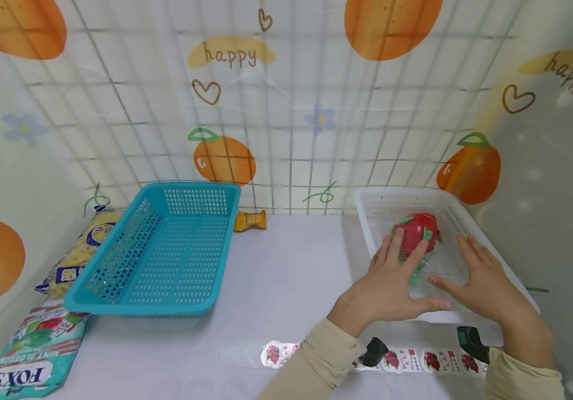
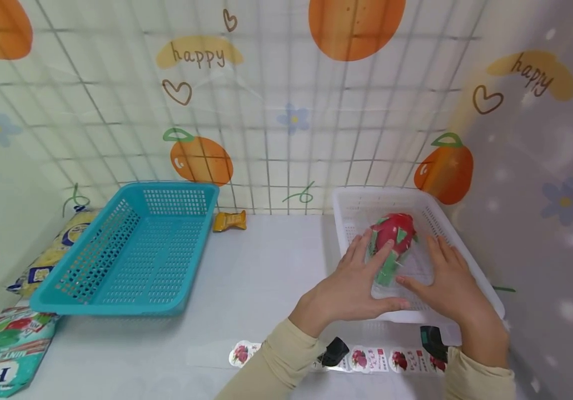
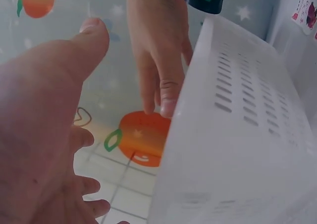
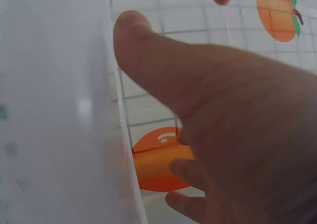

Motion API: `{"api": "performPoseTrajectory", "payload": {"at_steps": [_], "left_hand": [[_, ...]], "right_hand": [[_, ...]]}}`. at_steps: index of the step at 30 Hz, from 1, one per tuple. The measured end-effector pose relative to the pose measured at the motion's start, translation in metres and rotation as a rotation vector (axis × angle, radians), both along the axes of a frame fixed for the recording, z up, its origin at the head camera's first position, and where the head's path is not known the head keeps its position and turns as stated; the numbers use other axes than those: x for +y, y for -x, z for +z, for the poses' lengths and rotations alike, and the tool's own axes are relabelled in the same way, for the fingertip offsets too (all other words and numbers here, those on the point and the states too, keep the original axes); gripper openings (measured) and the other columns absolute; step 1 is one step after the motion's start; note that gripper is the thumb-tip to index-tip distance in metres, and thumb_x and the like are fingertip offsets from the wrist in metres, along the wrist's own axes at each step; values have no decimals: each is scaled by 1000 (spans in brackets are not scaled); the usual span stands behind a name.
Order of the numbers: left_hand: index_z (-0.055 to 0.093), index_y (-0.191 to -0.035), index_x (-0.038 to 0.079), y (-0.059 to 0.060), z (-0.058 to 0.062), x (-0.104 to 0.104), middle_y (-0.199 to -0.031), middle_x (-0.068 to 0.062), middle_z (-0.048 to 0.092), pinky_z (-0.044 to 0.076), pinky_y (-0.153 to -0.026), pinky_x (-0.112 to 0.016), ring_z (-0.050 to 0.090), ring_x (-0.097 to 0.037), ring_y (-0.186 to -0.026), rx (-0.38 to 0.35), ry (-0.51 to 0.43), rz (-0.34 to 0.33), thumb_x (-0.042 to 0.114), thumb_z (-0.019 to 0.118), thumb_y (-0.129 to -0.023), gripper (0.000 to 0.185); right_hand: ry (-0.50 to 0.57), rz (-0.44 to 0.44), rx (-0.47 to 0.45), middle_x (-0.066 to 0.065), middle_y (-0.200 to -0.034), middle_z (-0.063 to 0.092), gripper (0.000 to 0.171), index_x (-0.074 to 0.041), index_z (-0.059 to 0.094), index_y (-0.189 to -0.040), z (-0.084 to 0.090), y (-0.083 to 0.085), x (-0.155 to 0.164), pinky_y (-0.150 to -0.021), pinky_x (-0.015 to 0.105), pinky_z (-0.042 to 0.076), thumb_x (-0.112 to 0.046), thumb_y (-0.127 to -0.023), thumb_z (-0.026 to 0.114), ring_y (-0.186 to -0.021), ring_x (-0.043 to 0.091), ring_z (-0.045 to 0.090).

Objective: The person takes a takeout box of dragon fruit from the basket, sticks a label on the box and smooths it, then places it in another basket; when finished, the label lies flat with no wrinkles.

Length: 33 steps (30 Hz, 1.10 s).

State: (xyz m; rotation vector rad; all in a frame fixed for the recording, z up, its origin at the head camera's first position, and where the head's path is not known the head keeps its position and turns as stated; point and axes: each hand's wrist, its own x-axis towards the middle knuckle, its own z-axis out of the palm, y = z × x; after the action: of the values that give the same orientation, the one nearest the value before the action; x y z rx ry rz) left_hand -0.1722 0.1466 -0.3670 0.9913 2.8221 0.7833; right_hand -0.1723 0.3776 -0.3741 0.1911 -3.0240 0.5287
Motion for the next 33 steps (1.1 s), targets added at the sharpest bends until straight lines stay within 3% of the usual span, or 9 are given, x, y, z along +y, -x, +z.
{"api": "performPoseTrajectory", "payload": {"at_steps": [7,14,22,33], "left_hand": [[1,-163,40,5,1,11,-172,-5,-14,34,-122,-40,4,-31,-161,-21,39,-2,79,54,-87,100],[4,-163,39,7,0,18,-173,-7,-10,47,-112,-36,6,-29,-161,-37,57,-8,77,58,-86,101],[15,-165,26,13,-4,21,-172,-19,2,46,-112,-33,18,-36,-158,56,83,-12,74,61,-87,103],[20,-164,22,18,-12,25,-168,-24,18,47,-110,-30,29,-34,-154,137,160,47,77,63,-83,107]], "right_hand": [[-2,-10,-27,44,-160,6,121,10,2,-159,-1,4,8,-101,85,22,-59,-87,72,-139,69,16],[15,-18,-54,43,-161,3,122,9,0,-159,-5,4,15,-101,84,22,-58,-88,72,-141,69,14],[27,-22,-63,42,-161,5,122,7,1,-160,-9,10,14,-98,85,24,-57,-87,74,-138,71,19],[48,-34,-75,42,-161,5,122,7,1,-160,-19,17,13,-98,85,24,-55,-86,75,-139,70,18]]}}
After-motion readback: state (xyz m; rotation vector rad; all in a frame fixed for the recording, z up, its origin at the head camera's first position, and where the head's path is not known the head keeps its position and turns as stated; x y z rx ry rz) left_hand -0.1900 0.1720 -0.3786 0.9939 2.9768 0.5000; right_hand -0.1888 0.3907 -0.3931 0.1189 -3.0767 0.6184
